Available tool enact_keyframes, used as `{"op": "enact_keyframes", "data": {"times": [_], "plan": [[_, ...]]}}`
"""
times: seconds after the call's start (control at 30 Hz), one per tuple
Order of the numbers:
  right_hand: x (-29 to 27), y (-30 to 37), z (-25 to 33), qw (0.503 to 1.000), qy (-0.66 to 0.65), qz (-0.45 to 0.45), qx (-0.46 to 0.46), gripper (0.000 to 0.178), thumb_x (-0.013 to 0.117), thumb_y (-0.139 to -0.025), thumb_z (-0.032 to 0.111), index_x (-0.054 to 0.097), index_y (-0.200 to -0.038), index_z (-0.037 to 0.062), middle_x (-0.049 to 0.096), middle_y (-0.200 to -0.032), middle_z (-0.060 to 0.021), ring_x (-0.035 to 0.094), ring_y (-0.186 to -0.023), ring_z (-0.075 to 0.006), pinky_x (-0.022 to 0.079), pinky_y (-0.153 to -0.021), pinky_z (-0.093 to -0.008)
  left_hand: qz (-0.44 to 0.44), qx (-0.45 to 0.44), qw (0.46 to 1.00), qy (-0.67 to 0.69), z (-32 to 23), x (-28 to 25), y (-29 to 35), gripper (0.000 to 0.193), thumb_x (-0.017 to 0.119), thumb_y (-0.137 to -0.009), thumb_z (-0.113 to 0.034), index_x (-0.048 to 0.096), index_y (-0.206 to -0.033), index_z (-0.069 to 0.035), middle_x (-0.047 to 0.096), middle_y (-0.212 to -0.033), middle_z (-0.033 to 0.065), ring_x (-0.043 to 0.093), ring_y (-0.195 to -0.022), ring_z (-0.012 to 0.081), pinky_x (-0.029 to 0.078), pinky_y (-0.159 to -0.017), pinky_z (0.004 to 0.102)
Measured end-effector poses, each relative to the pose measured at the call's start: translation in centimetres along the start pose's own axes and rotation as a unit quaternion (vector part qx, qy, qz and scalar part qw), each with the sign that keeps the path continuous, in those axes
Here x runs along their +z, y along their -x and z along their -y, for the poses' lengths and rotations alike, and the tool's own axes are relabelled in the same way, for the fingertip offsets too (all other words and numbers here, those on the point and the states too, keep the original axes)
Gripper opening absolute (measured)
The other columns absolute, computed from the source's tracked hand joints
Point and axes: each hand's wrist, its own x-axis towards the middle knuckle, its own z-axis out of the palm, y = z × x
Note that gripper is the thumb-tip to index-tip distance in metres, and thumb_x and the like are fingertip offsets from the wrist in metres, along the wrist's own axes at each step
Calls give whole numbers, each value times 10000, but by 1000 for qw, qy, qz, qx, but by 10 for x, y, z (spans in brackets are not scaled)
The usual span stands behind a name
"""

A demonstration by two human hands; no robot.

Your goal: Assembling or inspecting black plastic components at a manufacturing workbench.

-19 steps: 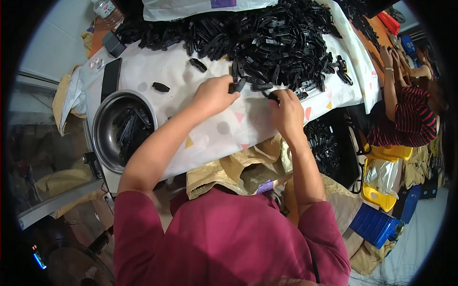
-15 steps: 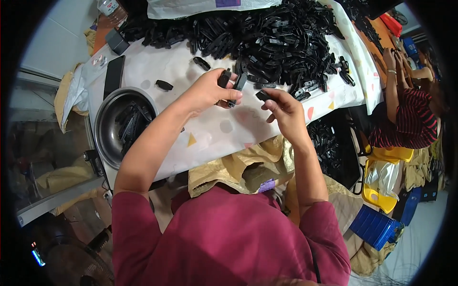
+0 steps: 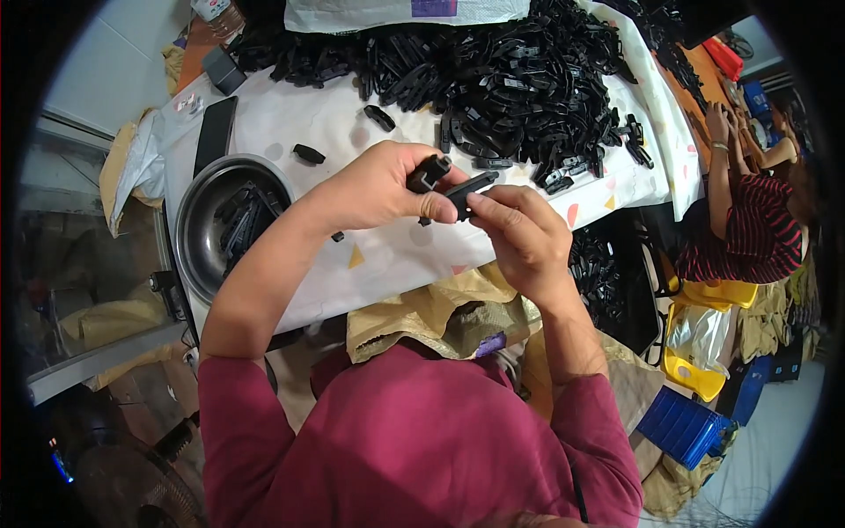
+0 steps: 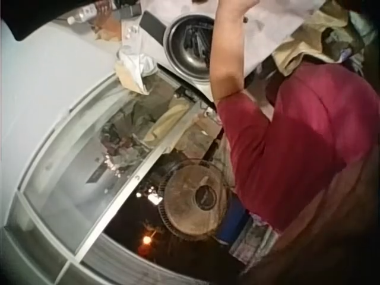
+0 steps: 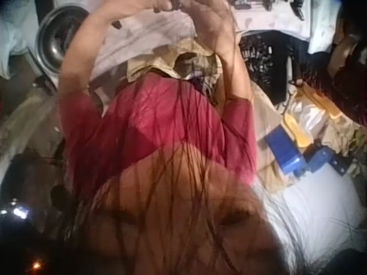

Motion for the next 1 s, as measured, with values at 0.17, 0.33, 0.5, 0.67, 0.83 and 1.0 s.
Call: {"op": "enact_keyframes", "data": {"times": [0.17, 0.33, 0.5, 0.67, 0.83, 1.0], "plan": [[3, 6, -3, 999, 19, -29, 2, 362, 680, -640, -97, 610, -980, 7, 580, -828, -112, 587, -701, -196, 484, -568, -259, -11, 83, 964, -250, -4, 10, -1, 435, 776, -635, -258, 599, -966, -38, 621, -784, 89, 600, -722, 167, 457, -653, 283], [26, 15, -8, 985, 8, 11, 174, 381, 677, -705, -7, 545, -1062, 9, 561, -870, -129, 590, -764, -234, 508, -625, -294, -90, 97, 913, -385, 18, 15, 3, 327, 723, -658, -242, 599, -896, -56, 604, -771, 129, 586, -741, 291, 458, -652, 358], [33, 21, -39, 965, -89, 134, 209, 323, 678, -732, 67, 553, -1024, 8, 569, -888, -127, 605, -785, -243, 507, -629, -311, -52, -14, 949, -310, 47, 3, 0, 342, 716, -682, -227, 601, -955, -56, 620, -802, 106, 594, -752, 228, 463, -674, 310], [37, 17, -86, 936, 268, 96, 208, 267, 658, -678, 116, 579, -926, 60, 543, -856, -116, 534, -820, -304, 456, -687, -376, -315, -46, 942, -105, 62, -51, -42, 435, 730, -672, -204, 568, -1040, -37, 595, -918, 56, 561, -786, 139, 453, -704, 266], [44, 24, -85, 930, 288, 121, 192, 180, 625, -689, 104, 547, -833, 30, 541, -828, -131, 525, -791, -315, 450, -678, -391, -456, -15, 774, -439, 63, -78, -93, 400, 680, -700, -215, 565, -1050, -60, 635, -876, 123, 608, -799, 269, 466, -726, 344], [42, 30, -78, 936, 270, 129, 188, 252, 626, -701, 92, 566, -927, -4, 578, -840, -132, 559, -801, -266, 462, -673, -354, -392, -23, 790, -472, 55, -79, -111, 366, 682, -666, -245, 605, -966, -51, 636, -831, 148, 604, -804, 313, 472, -717, 381]]}}
